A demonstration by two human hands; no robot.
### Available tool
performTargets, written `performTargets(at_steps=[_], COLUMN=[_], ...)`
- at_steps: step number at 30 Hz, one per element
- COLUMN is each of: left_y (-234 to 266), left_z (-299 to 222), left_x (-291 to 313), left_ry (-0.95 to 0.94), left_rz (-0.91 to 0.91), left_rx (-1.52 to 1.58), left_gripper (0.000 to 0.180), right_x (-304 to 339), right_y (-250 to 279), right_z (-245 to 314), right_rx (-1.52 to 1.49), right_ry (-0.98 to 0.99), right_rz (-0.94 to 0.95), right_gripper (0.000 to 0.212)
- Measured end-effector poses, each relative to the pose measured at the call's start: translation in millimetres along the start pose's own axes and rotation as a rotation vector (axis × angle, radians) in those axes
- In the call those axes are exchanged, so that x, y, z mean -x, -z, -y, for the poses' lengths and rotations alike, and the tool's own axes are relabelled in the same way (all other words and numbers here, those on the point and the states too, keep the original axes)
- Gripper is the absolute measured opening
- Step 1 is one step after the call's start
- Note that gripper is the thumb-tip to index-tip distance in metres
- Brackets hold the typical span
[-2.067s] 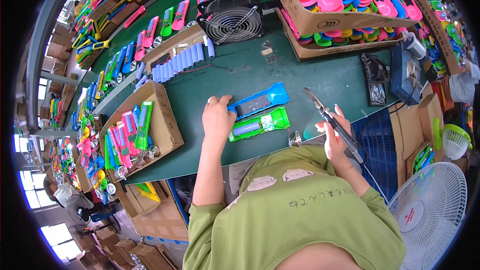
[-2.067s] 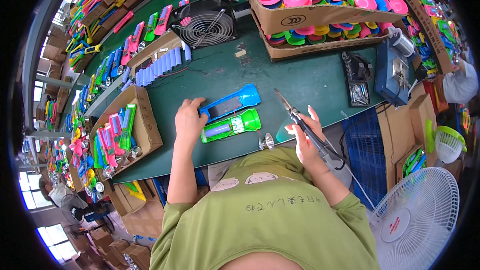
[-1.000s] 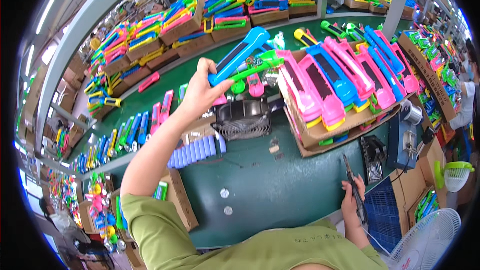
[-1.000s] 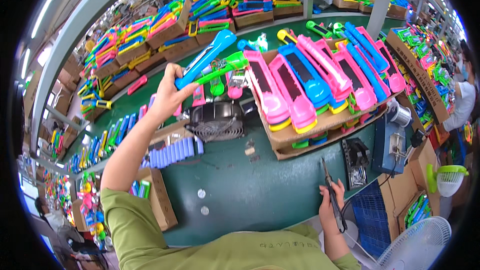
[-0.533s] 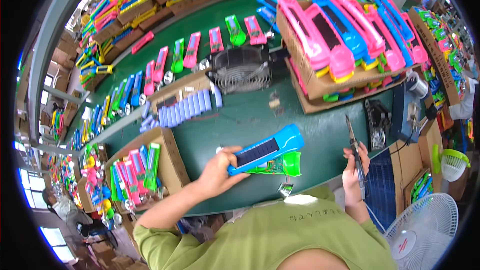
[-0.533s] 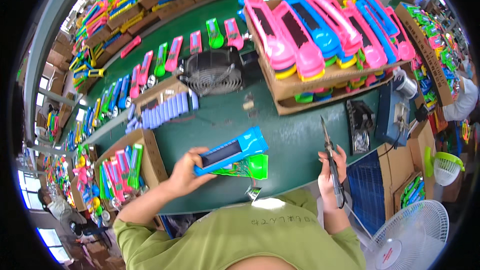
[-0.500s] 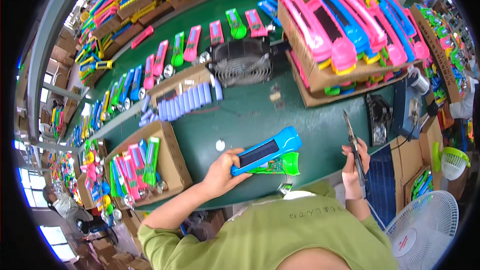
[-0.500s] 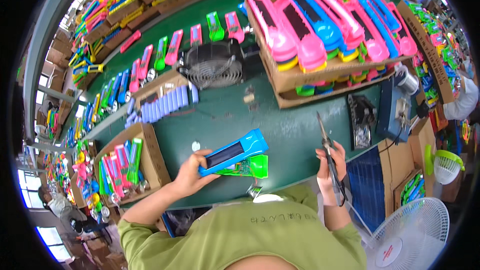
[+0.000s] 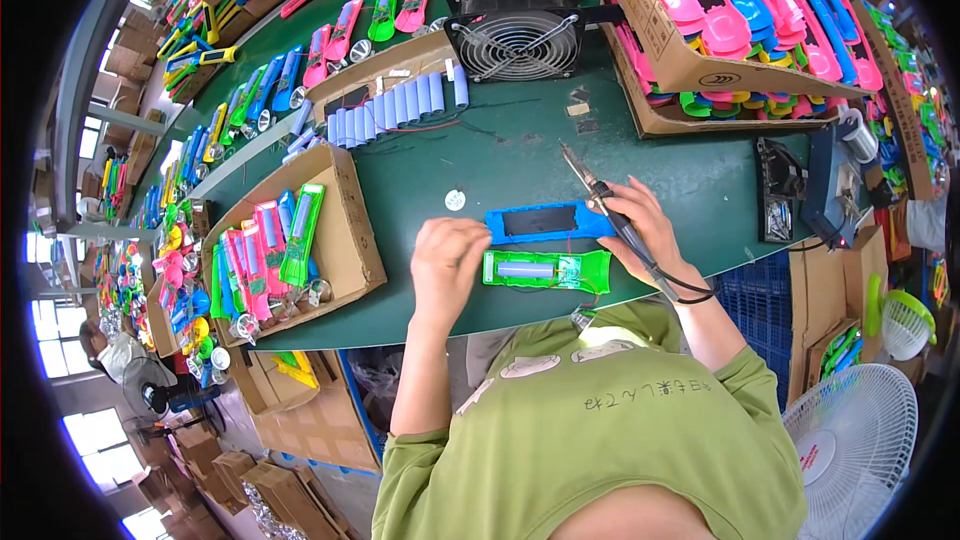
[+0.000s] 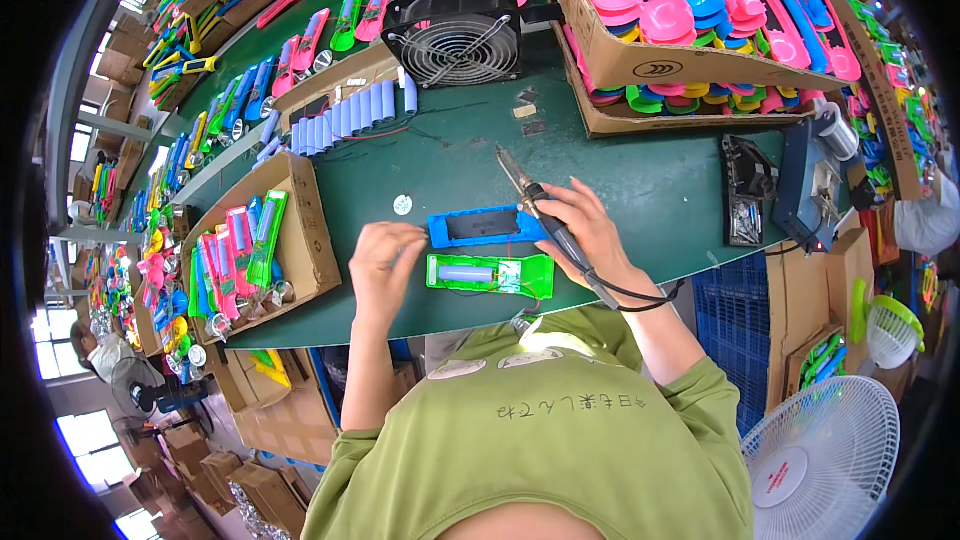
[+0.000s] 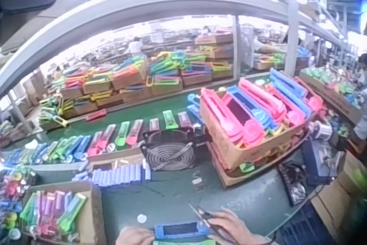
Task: The person puts flashlight parts into a cardboard box by hand, solders internal wiring and components into flashlight casings using a soldering iron, and places the assembled flashlights onto the conveyor belt.
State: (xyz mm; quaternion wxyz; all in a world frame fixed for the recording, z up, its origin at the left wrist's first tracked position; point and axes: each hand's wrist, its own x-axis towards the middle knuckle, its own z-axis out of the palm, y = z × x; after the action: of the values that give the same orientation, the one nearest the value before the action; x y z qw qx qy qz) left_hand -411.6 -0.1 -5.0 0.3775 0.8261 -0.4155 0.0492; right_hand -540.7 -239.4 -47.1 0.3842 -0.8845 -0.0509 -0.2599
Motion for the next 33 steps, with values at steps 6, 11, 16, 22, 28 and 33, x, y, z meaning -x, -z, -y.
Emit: performTargets(at_steps=[6,11,16,22,28,33], left_y=[-20,-27,-29,-20,-36,-60], left_z=[-2,-2,-11,-45,-38,-38], left_x=[-5,-7,-8,6,27,36], left_ry=[-0.206,-0.132,-0.076,-0.029,-0.226,-0.209], left_rz=[0.194,0.226,0.170,0.257,0.270,0.065], left_rx=[-0.286,-0.208,-0.181,-0.007,-0.069,-0.041], left_gripper=[0.015,0.011,0.011,0.025,0.029,0.021], right_x=[7,4,10,10,19,45], right_y=[-1,-4,-7,-5,1,1], right_z=[-4,-3,-9,-4,11,21], right_rx=[-0.058,-0.192,-0.201,-0.240,-0.105,-0.087], right_ry=[-0.072,-0.186,-0.185,-0.233,-0.048,-0.038], right_rz=[0.069,0.041,0.024,0.034,-0.088,-0.166], right_gripper=[0.053,0.055,0.055,0.052,0.050,0.041])
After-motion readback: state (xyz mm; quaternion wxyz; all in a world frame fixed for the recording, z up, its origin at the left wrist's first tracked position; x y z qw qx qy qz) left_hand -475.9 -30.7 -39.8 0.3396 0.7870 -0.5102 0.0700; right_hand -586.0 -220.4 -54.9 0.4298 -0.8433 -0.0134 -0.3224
